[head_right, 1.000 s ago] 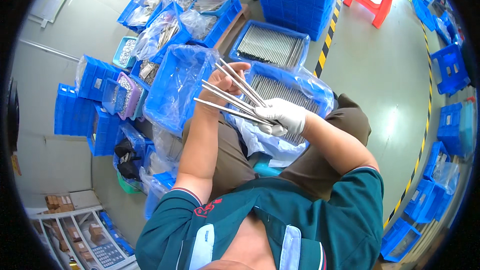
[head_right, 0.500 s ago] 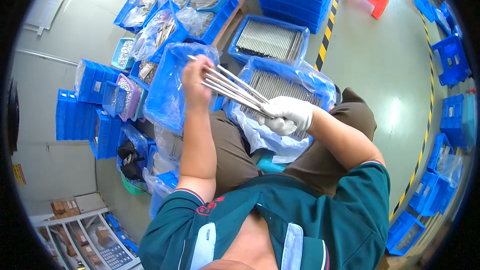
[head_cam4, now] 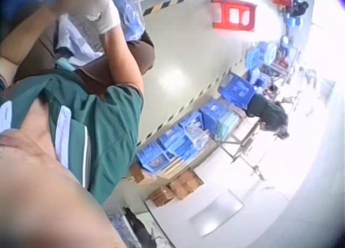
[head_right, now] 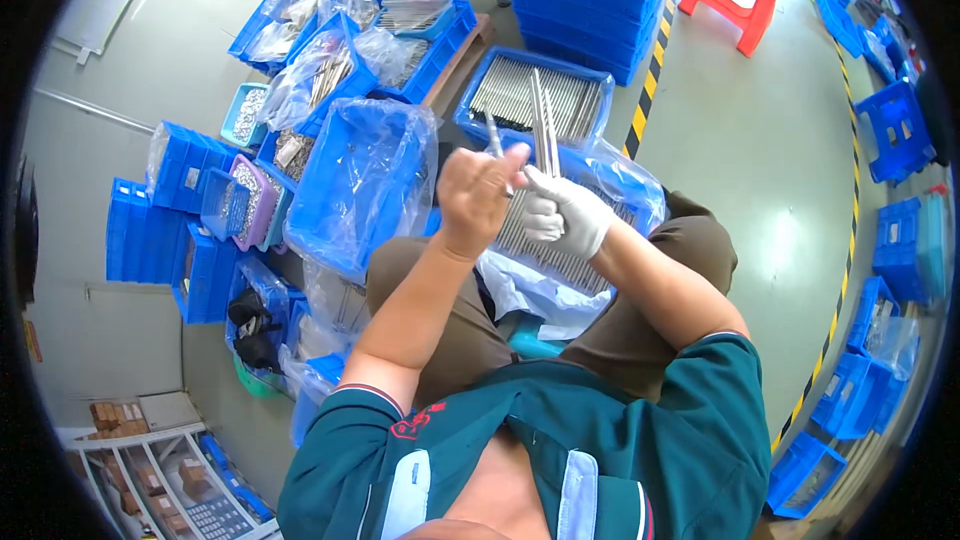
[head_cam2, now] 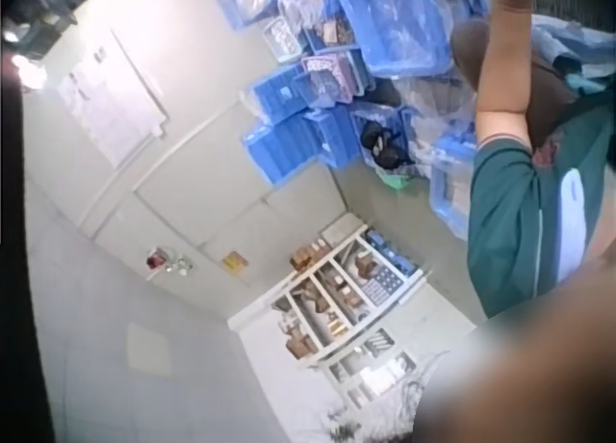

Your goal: The recorder is counting and sorting thin metal rods from blue industrial bins.

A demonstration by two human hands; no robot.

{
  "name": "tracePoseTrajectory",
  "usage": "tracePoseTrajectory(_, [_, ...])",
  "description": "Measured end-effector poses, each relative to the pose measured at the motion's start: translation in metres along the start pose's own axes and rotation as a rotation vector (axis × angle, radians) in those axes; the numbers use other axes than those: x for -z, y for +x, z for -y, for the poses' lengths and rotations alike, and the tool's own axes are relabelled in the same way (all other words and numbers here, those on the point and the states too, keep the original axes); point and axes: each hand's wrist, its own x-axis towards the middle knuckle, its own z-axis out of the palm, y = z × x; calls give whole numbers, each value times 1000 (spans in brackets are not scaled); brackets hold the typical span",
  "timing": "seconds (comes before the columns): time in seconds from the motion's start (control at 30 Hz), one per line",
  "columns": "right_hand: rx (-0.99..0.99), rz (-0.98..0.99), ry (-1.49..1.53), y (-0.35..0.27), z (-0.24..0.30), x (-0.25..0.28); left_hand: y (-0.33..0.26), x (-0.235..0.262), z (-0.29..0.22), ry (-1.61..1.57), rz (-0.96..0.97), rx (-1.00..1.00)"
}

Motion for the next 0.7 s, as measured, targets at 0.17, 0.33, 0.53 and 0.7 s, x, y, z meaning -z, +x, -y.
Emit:
tracePoseTrajectory(0.17, [141,-287,-42,0,0,-14,1,-18,-13,61,15,-88])
tracePoseTrajectory(0.33, [157,-183,-110,-14,16,-20,-3,-12,-21,50,151,-79])
tracePoseTrajectory(0.53, [266,-424,-693,-19,30,-14,-11,-1,-24,-572,448,679])
tracePoseTrajectory(0.7, [309,-531,-1146,-26,25,-33,-48,1,54,-1070,-76,1637])
